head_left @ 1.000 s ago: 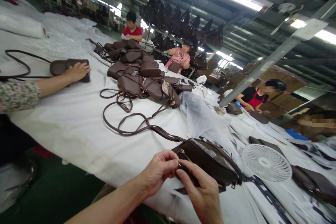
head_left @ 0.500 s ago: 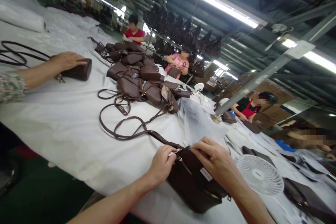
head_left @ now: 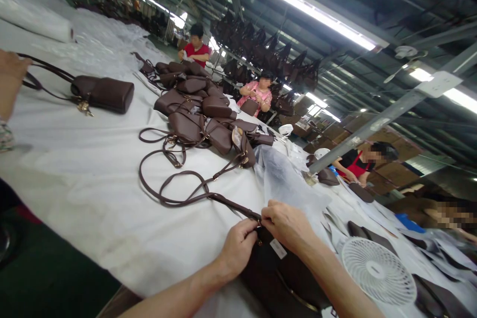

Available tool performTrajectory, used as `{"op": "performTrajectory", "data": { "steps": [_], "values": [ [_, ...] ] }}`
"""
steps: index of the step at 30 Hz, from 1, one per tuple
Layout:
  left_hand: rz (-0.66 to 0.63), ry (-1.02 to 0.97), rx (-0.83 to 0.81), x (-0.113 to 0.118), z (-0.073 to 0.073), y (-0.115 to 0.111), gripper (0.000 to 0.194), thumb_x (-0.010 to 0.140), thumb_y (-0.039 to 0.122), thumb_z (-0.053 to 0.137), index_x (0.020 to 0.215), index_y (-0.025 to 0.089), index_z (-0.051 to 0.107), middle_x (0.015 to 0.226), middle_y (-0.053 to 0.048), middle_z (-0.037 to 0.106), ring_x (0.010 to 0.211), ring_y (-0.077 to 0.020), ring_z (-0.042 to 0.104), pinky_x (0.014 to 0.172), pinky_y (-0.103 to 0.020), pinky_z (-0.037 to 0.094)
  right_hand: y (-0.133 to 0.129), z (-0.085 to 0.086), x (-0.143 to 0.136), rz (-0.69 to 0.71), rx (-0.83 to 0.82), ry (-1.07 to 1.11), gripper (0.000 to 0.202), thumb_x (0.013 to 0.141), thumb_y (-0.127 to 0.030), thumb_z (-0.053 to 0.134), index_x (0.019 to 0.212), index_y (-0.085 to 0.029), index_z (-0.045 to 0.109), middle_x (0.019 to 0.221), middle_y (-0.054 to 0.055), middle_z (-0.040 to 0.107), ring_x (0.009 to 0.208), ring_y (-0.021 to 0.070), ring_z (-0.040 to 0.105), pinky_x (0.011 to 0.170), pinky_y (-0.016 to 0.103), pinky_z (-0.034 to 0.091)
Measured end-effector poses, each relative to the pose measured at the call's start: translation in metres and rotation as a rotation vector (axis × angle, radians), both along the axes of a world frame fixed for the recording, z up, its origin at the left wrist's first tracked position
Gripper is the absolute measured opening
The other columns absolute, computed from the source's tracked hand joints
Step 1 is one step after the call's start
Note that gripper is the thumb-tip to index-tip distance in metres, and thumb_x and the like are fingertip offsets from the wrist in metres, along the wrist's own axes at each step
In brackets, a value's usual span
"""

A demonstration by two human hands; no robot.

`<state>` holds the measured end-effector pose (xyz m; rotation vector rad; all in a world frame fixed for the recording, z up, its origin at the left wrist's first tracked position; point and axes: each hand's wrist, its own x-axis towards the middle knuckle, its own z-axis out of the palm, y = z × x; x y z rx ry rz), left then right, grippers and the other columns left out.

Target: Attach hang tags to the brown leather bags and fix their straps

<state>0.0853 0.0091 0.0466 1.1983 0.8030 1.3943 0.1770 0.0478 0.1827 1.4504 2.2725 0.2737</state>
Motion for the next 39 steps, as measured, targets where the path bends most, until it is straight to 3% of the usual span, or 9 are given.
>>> {"op": "performTrajectory", "data": {
  "steps": [5, 10, 15, 19, 24, 29, 32, 39],
  "values": [
    [0.098, -0.104, -0.110, 0.012, -0.005, 0.007, 0.017, 0.077, 0.021, 0.053, 0.073, 0.018, 0.070, 0.080, -0.004, 0.067, 0.080, -0.0196, 0.060, 0.074, -0.028, 0.046, 0.001, -0.002, -0.009, -0.034, -0.039, -0.010, 0.020, 0.087, -0.022, 0.055, 0.085, -0.019, 0.074, 0.092, 0.012, 0.072, 0.084, 0.0243, 0.068, 0.059, 0.027, 0.038],
    [0.131, -0.062, -0.080, 0.009, -0.007, 0.014, 0.015, 0.076, 0.020, 0.055, 0.064, 0.017, 0.063, 0.065, 0.000, 0.059, 0.065, -0.0149, 0.054, 0.061, -0.023, 0.042, 0.000, -0.002, -0.002, -0.045, -0.053, 0.070, 0.018, 0.085, -0.020, 0.056, 0.087, -0.018, 0.074, 0.092, 0.012, 0.072, 0.089, 0.0224, 0.067, 0.068, 0.026, 0.043],
    [0.144, 0.044, -0.045, -0.012, -0.013, 0.009, 0.015, 0.075, 0.017, 0.050, 0.062, 0.016, 0.057, 0.061, 0.001, 0.055, 0.059, -0.0127, 0.051, 0.057, -0.022, 0.040, -0.002, 0.002, 0.018, -0.049, -0.093, 0.459, 0.030, 0.077, -0.011, 0.058, 0.104, -0.019, 0.068, 0.092, 0.005, 0.070, 0.079, 0.0151, 0.064, 0.074, 0.024, 0.045],
    [0.183, 0.087, 0.055, -0.039, -0.010, 0.001, 0.014, 0.076, 0.015, 0.049, 0.066, 0.016, 0.060, 0.072, -0.003, 0.061, 0.071, -0.0157, 0.059, 0.065, -0.024, 0.045, -0.010, -0.005, 0.014, 0.030, -0.054, 0.480, 0.023, 0.082, -0.010, 0.052, 0.090, -0.020, 0.071, 0.089, 0.005, 0.067, 0.084, 0.0168, 0.063, 0.076, 0.026, 0.043],
    [0.178, 0.135, 0.150, -0.054, 0.007, -0.002, 0.014, 0.075, 0.012, 0.050, 0.067, 0.017, 0.061, 0.077, -0.004, 0.063, 0.071, -0.0146, 0.058, 0.061, -0.022, 0.045, -0.015, -0.018, -0.003, 0.100, -0.080, 0.507, 0.020, 0.086, -0.016, 0.054, 0.090, -0.024, 0.072, 0.090, 0.003, 0.066, 0.085, 0.0154, 0.062, 0.072, 0.023, 0.040],
    [0.055, -0.075, -0.012, -0.044, 0.013, 0.005, 0.005, 0.073, 0.019, 0.058, 0.072, 0.015, 0.061, 0.075, -0.004, 0.064, 0.071, -0.0150, 0.061, 0.063, -0.024, 0.048, -0.012, -0.020, -0.002, 0.092, -0.069, 0.469, 0.023, 0.091, -0.020, 0.050, 0.079, -0.021, 0.070, 0.084, 0.002, 0.065, 0.078, 0.0141, 0.061, 0.067, 0.023, 0.038],
    [-0.025, -0.276, -0.154, -0.031, 0.011, 0.008, 0.015, 0.067, 0.023, 0.069, 0.076, 0.015, 0.059, 0.071, -0.001, 0.065, 0.067, -0.0140, 0.062, 0.064, -0.025, 0.050, -0.010, -0.020, 0.002, 0.080, -0.065, 0.471, 0.024, 0.091, -0.017, 0.048, 0.079, -0.020, 0.068, 0.083, 0.002, 0.065, 0.079, 0.0141, 0.061, 0.068, 0.022, 0.038],
    [0.045, -0.415, -0.263, -0.013, 0.008, 0.011, 0.020, 0.066, 0.029, 0.071, 0.069, 0.013, 0.060, 0.062, -0.001, 0.066, 0.061, -0.0140, 0.063, 0.063, -0.026, 0.052, -0.009, -0.020, 0.008, 0.064, -0.069, 0.498, 0.024, 0.090, -0.017, 0.048, 0.076, -0.019, 0.067, 0.082, 0.003, 0.065, 0.078, 0.0141, 0.061, 0.069, 0.022, 0.039]
  ]
}}
